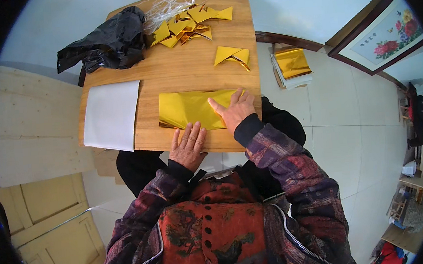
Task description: The person folds a gold-colored sheet of paper by hand into a small triangular packet on a low wooden table. They press the creases, fold the sides inward, and place the finished packet among others on the table.
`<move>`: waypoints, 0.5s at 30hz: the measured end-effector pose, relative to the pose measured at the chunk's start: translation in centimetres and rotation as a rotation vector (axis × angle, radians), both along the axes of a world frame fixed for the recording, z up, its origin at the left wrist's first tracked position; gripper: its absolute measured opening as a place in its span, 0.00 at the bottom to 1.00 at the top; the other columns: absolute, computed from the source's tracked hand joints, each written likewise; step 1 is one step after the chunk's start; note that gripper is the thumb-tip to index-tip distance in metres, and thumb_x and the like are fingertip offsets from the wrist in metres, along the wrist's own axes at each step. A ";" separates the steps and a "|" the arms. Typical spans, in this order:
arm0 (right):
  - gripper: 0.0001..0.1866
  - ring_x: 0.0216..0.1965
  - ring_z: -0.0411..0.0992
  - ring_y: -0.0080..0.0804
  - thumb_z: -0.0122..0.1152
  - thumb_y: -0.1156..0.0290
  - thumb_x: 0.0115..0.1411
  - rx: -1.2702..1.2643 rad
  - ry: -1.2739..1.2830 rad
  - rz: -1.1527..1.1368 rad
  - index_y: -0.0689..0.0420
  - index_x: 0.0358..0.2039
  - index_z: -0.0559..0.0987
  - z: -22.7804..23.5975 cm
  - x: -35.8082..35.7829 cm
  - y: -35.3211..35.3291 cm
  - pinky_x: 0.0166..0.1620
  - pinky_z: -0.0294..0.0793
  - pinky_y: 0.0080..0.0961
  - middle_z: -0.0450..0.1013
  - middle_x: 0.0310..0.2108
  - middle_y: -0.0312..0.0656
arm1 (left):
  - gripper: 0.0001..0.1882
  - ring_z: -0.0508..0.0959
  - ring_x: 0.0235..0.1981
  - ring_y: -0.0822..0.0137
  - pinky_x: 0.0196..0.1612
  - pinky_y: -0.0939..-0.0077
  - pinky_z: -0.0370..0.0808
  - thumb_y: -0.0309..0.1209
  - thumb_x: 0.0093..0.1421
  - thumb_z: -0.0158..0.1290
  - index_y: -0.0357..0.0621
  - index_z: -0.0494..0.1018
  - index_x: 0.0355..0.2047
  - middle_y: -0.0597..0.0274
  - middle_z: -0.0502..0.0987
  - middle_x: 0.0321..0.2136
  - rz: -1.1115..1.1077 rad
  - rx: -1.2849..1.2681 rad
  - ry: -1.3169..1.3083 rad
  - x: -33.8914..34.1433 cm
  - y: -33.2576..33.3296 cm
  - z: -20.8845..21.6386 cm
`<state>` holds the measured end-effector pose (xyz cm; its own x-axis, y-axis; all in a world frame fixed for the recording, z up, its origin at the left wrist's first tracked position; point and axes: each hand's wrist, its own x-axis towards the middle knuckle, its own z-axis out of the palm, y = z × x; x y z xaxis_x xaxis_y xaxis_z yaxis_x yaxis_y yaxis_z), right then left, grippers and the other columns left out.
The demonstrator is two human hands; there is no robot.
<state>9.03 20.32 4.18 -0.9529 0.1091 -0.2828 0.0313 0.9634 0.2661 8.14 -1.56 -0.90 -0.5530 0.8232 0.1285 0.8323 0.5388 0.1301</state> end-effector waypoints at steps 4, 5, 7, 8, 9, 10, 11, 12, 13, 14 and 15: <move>0.32 0.54 0.66 0.68 0.48 0.57 0.65 0.018 -0.016 0.004 0.22 0.68 0.52 -0.1 -0.1 0.1 0.51 0.63 0.52 0.58 0.60 0.71 | 0.42 0.58 0.67 0.64 0.69 0.50 0.43 0.43 0.47 0.64 0.48 0.61 0.62 0.63 0.60 0.66 0.049 -0.005 0.086 -0.2 -1.5 -0.2; 0.32 0.54 0.67 0.68 0.47 0.58 0.65 0.022 -0.010 0.004 0.22 0.68 0.52 -0.2 -0.1 0.1 0.51 0.63 0.51 0.58 0.60 0.71 | 0.43 0.58 0.68 0.64 0.69 0.50 0.42 0.43 0.48 0.64 0.47 0.61 0.62 0.63 0.60 0.66 0.062 -0.006 0.101 -0.2 -1.7 0.0; 0.31 0.53 0.67 0.68 0.46 0.58 0.66 0.005 0.008 0.002 0.22 0.68 0.53 -0.4 0.0 0.2 0.51 0.62 0.52 0.58 0.59 0.71 | 0.43 0.56 0.68 0.62 0.69 0.49 0.42 0.46 0.48 0.63 0.45 0.60 0.62 0.61 0.59 0.66 0.106 -0.018 0.064 -0.1 -1.8 0.6; 0.31 0.53 0.67 0.68 0.46 0.58 0.66 0.010 0.020 0.002 0.22 0.68 0.53 -0.5 0.0 0.2 0.51 0.62 0.52 0.58 0.59 0.71 | 0.44 0.55 0.69 0.62 0.69 0.49 0.41 0.48 0.48 0.62 0.44 0.60 0.63 0.61 0.59 0.66 0.140 -0.028 0.012 0.2 -1.6 1.0; 0.31 0.53 0.67 0.68 0.46 0.58 0.66 0.007 0.029 0.000 0.22 0.68 0.53 -0.6 0.1 0.2 0.51 0.62 0.52 0.59 0.59 0.71 | 0.45 0.54 0.69 0.61 0.69 0.48 0.41 0.50 0.49 0.62 0.43 0.59 0.63 0.60 0.59 0.66 0.178 -0.048 -0.046 0.5 -1.2 1.5; 0.31 0.53 0.67 0.68 0.46 0.58 0.66 0.014 0.038 0.002 0.22 0.68 0.53 -0.6 0.1 0.1 0.51 0.62 0.52 0.59 0.59 0.71 | 0.46 0.53 0.69 0.60 0.69 0.49 0.40 0.52 0.49 0.61 0.42 0.58 0.64 0.59 0.58 0.66 0.131 -0.020 -0.048 0.7 -0.7 1.9; 0.31 0.53 0.67 0.68 0.46 0.58 0.66 0.026 0.035 0.007 0.22 0.68 0.53 -0.7 0.1 0.1 0.51 0.62 0.53 0.59 0.59 0.71 | 0.47 0.52 0.70 0.59 0.69 0.49 0.40 0.53 0.49 0.60 0.42 0.58 0.64 0.58 0.58 0.66 0.094 -0.002 -0.056 1.1 0.2 2.3; 0.31 0.53 0.66 0.68 0.46 0.57 0.66 0.008 0.038 0.006 0.22 0.68 0.53 -0.7 0.1 0.0 0.51 0.62 0.53 0.58 0.59 0.72 | 0.48 0.51 0.70 0.58 0.69 0.49 0.39 0.55 0.50 0.60 0.41 0.57 0.65 0.57 0.58 0.66 0.061 0.035 -0.062 1.4 1.2 2.5; 0.31 0.54 0.66 0.68 0.46 0.57 0.66 -0.003 0.031 0.003 0.23 0.68 0.53 -0.6 0.1 0.0 0.52 0.62 0.53 0.58 0.59 0.72 | 0.50 0.51 0.70 0.58 0.70 0.50 0.38 0.59 0.51 0.56 0.40 0.55 0.66 0.55 0.57 0.67 -0.007 0.009 -0.067 1.5 2.3 2.6; 0.31 0.54 0.66 0.69 0.46 0.56 0.66 -0.003 0.033 0.000 0.23 0.68 0.53 -0.5 0.0 0.1 0.52 0.62 0.53 0.58 0.59 0.72 | 0.50 0.50 0.70 0.58 0.70 0.50 0.38 0.60 0.51 0.56 0.40 0.55 0.66 0.55 0.57 0.67 -0.019 -0.032 -0.081 1.4 3.4 2.6; 0.31 0.54 0.65 0.69 0.47 0.56 0.66 -0.008 0.014 -0.005 0.23 0.68 0.53 -0.4 0.0 0.1 0.52 0.62 0.54 0.57 0.60 0.72 | 0.50 0.50 0.70 0.57 0.70 0.50 0.38 0.60 0.51 0.55 0.40 0.55 0.66 0.54 0.56 0.67 -0.033 -0.042 -0.086 1.3 4.4 2.5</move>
<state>8.99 20.44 3.78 -0.9563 0.1112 -0.2704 0.0394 0.9655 0.2575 9.41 2.86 1.60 -0.5333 0.8446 0.0466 0.8363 0.5181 0.1794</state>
